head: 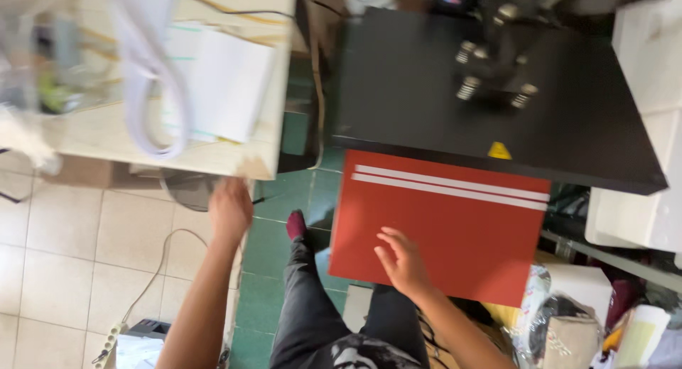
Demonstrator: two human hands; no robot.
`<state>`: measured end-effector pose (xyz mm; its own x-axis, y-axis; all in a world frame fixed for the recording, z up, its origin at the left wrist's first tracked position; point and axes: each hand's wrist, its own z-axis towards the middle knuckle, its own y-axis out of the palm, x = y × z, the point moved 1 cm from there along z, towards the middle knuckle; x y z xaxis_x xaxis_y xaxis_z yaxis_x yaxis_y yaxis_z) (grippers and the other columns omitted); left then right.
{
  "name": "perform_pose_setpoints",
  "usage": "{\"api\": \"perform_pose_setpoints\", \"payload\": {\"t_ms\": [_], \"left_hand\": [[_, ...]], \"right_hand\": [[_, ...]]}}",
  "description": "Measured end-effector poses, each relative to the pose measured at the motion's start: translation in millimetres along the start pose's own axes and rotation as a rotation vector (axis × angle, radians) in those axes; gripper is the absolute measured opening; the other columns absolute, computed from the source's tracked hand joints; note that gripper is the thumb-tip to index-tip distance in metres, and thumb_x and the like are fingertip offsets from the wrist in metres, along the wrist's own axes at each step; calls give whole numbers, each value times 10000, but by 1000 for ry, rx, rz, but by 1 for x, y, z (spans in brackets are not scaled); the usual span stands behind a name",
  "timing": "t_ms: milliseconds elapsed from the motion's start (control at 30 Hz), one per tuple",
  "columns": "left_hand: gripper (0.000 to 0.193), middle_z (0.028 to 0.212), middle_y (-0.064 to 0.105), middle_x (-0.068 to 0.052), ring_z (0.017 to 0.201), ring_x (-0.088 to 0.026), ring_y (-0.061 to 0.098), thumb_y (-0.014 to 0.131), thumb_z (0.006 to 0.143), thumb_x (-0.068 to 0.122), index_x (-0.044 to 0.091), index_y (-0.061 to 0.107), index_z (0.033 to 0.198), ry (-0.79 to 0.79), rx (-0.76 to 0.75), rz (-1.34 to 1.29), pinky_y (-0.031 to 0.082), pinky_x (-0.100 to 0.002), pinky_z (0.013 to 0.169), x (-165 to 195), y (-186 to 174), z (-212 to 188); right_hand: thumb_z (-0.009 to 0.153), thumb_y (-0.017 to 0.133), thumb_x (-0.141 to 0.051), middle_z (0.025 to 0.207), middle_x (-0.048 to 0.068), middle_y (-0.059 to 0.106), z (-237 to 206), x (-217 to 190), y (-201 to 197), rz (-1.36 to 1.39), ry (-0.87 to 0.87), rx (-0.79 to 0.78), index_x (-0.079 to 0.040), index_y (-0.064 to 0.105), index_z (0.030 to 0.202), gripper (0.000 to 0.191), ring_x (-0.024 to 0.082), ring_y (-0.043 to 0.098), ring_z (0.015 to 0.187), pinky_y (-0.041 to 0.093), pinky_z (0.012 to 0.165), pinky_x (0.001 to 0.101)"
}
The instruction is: The person stacks white sheets on a heat press, then removes them and places white ribbons onto a red board. The person arranges the ribbons in parallel lines on the board.
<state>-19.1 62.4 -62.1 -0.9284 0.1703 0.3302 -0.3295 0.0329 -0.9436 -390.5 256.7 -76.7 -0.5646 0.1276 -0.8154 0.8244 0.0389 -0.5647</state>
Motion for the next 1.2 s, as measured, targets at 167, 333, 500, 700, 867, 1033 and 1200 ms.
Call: {"api": "perform_pose_setpoints", "payload": {"t_ms": [167,333,500,700,867,1033,1200], "left_hand": [[476,1166,732,-176,1089,-355,678,525,797,104,67,633,1259,128,256,340,478,-515,899,-110,-60,86],[248,979,775,-143,901,-313,745,535,968,128,130,689,1162,82,-237,345,474,-481,960,-154,-85,113],[145,889,770,-116,850,-321,730,687,863,186,187,802,951,-59,-111,-33,474,-490,938,-162,-113,124],[348,899,775,-76,854,-285,728,922,621,240,154,805,936,-160,-250,-309,559,-414,815,-186,-140,140],[411,891,776,-89,858,-284,740,923,606,222,127,776,978,-138,-278,-422,566,-412,796,-197,-140,147],[170,1031,747,-167,961,-378,695,686,923,190,124,790,1040,65,-298,-332,555,-453,838,-190,-131,151],[321,1033,740,-178,998,-375,694,552,896,124,196,732,1153,70,-369,-123,506,-497,904,-182,-132,138]], "right_hand": [[959,664,-281,1353,132,646,29,-79,38,6,101,33,-60,686,1210,336,320,615,1264,510,1013,412],[965,671,-264,1345,139,651,47,-169,102,-30,22,36,-29,685,1207,338,323,613,1276,487,1044,400],[949,699,-246,1340,136,645,39,-237,142,35,-29,-123,-14,676,1202,344,306,619,1261,486,1028,383],[902,737,-272,1312,98,670,26,-230,145,-47,67,-40,-47,697,1218,390,222,670,1159,530,956,328],[913,715,-328,1309,81,695,9,-188,138,39,340,107,-78,670,1279,445,193,680,1159,535,914,345],[925,685,-385,1272,124,714,-20,-169,132,105,618,192,-114,636,1362,516,226,697,1097,558,891,366],[915,689,-385,1221,151,764,-30,-180,132,187,631,187,-106,634,1362,530,229,707,1073,550,876,359]]}}
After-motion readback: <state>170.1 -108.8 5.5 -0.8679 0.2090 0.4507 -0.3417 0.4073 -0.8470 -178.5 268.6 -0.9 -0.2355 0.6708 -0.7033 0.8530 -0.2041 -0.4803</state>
